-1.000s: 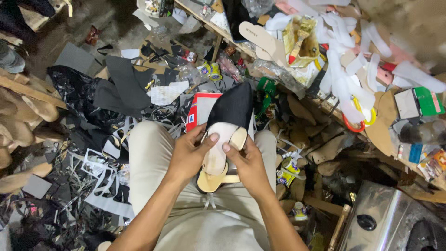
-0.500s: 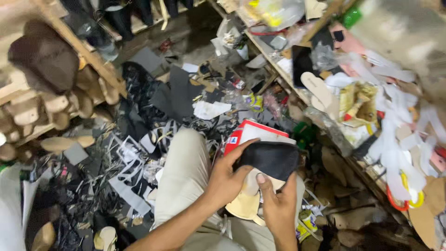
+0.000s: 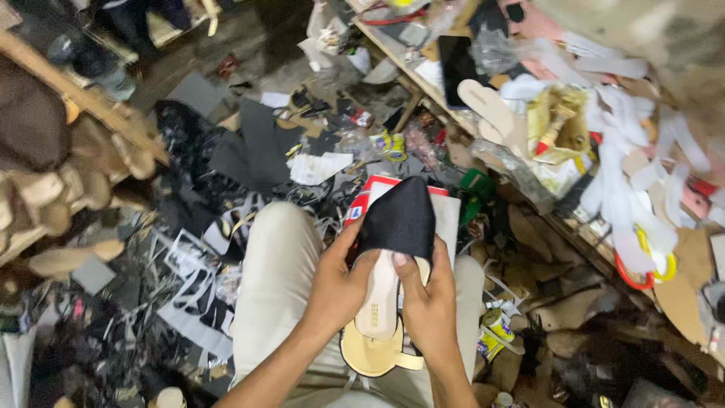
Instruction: The person sits on the floor and assembles a pair of black high-heeled shoes. They pick up the shoes, place insoles inside, and adjust the straps. The person then places the assembled shoes on a nearby wooden shelf.
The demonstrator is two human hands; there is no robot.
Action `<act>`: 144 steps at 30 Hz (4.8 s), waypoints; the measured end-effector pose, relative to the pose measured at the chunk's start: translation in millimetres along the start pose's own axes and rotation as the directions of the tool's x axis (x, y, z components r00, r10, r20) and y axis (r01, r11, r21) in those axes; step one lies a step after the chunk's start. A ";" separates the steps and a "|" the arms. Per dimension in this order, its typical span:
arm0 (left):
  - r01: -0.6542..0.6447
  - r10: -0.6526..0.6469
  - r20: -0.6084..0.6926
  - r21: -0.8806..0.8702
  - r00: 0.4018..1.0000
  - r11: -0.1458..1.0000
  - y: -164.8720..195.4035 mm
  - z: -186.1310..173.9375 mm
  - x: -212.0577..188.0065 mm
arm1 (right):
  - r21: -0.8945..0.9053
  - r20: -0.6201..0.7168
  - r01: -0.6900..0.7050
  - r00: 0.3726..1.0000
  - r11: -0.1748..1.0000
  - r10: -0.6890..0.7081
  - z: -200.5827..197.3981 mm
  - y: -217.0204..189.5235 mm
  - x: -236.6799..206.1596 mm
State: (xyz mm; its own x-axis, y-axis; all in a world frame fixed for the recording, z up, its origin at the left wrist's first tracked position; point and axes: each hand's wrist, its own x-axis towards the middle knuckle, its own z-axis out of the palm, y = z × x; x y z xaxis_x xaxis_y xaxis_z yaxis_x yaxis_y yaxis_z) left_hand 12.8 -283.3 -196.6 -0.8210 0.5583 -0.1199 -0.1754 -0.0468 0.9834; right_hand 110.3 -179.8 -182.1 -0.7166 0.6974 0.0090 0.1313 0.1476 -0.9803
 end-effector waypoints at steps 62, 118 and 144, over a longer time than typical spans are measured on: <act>0.121 -0.115 -0.046 0.159 0.992 0.980 -36.2 -5.4 -15.7 | 0.134 -0.006 -0.025 1.000 0.991 0.026 1.5 8.4 -4.3; -0.257 0.358 -0.061 0.583 0.932 0.771 -107.6 51.8 93.9 | -0.022 -0.034 -0.068 0.997 0.997 0.068 -9.7 88.8 105.2; -0.214 0.282 -0.031 0.575 0.959 0.790 -87.5 59.9 91.2 | -0.569 -0.063 0.248 0.938 0.784 -0.341 -33.9 97.9 30.0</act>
State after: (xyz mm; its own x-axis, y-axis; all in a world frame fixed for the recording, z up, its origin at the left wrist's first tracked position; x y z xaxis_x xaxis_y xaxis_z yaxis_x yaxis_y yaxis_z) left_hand -14.2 -178.7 -285.5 -0.8536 0.4963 0.1582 0.3492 0.3199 0.8807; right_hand 124.9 -120.7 -271.2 -0.6740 0.6476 0.3555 0.3153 0.6874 -0.6543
